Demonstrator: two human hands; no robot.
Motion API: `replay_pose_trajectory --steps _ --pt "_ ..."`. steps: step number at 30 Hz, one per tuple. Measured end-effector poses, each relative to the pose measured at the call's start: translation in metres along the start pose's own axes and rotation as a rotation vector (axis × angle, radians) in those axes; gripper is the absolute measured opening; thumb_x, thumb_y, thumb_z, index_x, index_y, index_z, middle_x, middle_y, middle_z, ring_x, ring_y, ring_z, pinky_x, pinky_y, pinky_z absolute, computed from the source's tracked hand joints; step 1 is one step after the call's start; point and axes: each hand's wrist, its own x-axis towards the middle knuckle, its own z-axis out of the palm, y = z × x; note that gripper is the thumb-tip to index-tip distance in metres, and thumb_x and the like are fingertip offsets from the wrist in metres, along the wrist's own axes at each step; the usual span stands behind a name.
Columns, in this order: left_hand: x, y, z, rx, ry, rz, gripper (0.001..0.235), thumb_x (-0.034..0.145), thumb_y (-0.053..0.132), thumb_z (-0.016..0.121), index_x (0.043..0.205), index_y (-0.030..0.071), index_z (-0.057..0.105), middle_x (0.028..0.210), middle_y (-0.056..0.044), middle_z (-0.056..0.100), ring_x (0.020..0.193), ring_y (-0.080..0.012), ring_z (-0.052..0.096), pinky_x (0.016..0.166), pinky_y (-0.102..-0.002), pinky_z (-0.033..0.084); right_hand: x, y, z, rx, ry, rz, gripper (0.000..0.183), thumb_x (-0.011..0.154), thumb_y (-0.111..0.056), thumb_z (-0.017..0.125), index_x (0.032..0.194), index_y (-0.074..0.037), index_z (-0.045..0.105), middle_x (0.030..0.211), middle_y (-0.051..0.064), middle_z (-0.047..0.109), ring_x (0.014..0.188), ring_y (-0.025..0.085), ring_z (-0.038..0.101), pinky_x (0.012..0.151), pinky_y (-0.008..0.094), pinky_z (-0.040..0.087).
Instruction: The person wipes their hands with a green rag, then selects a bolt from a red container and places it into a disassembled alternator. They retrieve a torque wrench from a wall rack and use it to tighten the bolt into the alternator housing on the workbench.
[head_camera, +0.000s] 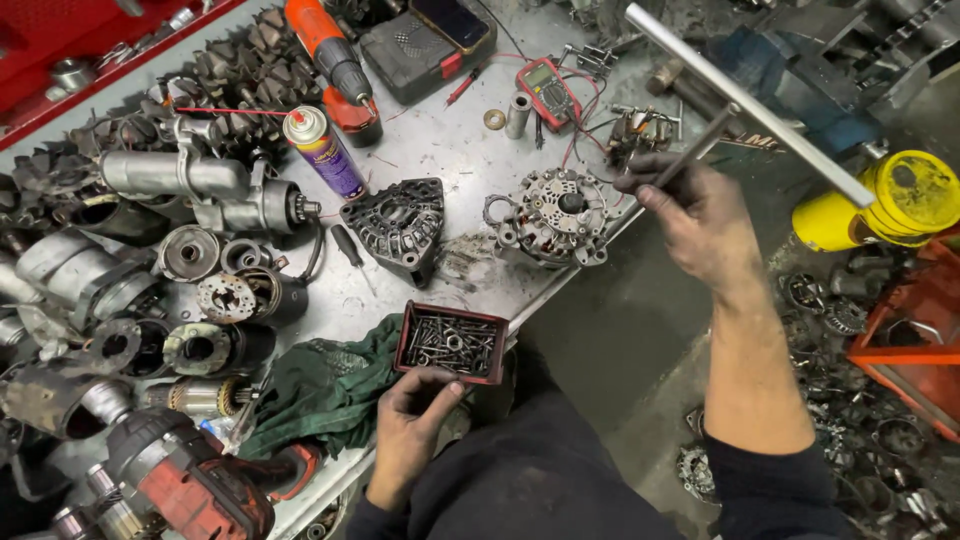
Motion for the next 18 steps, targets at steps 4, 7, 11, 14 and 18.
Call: replay_pose_trajectory --steps 4,7,11,14,18 --pt "-0.003 -0.005 -0.003 -0.029 -0.009 -0.008 0.013 0.086 0.011 0.079 0.094 0.001 0.076 0.091 -0.003 0.076 0.086 -0.0087 0.068 0.081 -0.025 0.055 -0.003 -0.018 0.007 -0.334 0.122 0.302 0.028 0.093 -0.018 0.079 0.117 -0.006 0.072 0.111 0.007 0.078 0.101 0.017 0.073 0.092 0.033 0.056" --pt "-0.006 -0.006 -0.005 -0.043 -0.02 -0.002 0.012 0.088 0.011 0.078 0.094 0.001 0.075 0.091 -0.003 0.077 0.086 -0.0093 0.068 0.081 -0.025 0.055 -0.002 -0.034 0.013 -0.442 0.284 0.198 0.033 0.088 -0.019 0.087 0.116 -0.006 0.075 0.101 0.009 0.079 0.088 0.018 0.075 0.082 0.034 0.058" --pt "-0.012 -0.016 -0.01 -0.049 -0.006 -0.018 0.013 0.087 0.011 0.078 0.095 0.001 0.075 0.092 -0.002 0.077 0.086 -0.0084 0.068 0.081 -0.024 0.054 -0.001 -0.036 0.011 -0.734 0.295 0.286 0.035 0.094 -0.03 0.091 0.102 0.0 0.075 0.092 0.013 0.079 0.08 0.022 0.073 0.081 0.036 0.056" --pt "-0.016 -0.026 -0.015 -0.054 0.007 -0.019 0.014 0.087 0.011 0.079 0.095 0.001 0.075 0.091 -0.002 0.076 0.085 -0.0083 0.066 0.08 -0.025 0.054 -0.007 -0.022 0.008 -0.434 0.178 0.266 0.024 0.092 -0.021 0.071 0.112 -0.009 0.073 0.091 0.005 0.076 0.079 0.014 0.07 0.073 0.029 0.053" --pt "-0.017 -0.032 -0.019 -0.093 0.013 0.0 0.015 0.087 0.011 0.078 0.096 0.001 0.074 0.09 -0.001 0.073 0.084 -0.0074 0.064 0.078 -0.024 0.053 -0.019 0.0 0.011 -0.426 0.309 0.049 0.03 0.093 -0.024 0.084 0.111 -0.003 0.074 0.098 0.01 0.079 0.089 0.015 0.076 0.083 0.028 0.057"
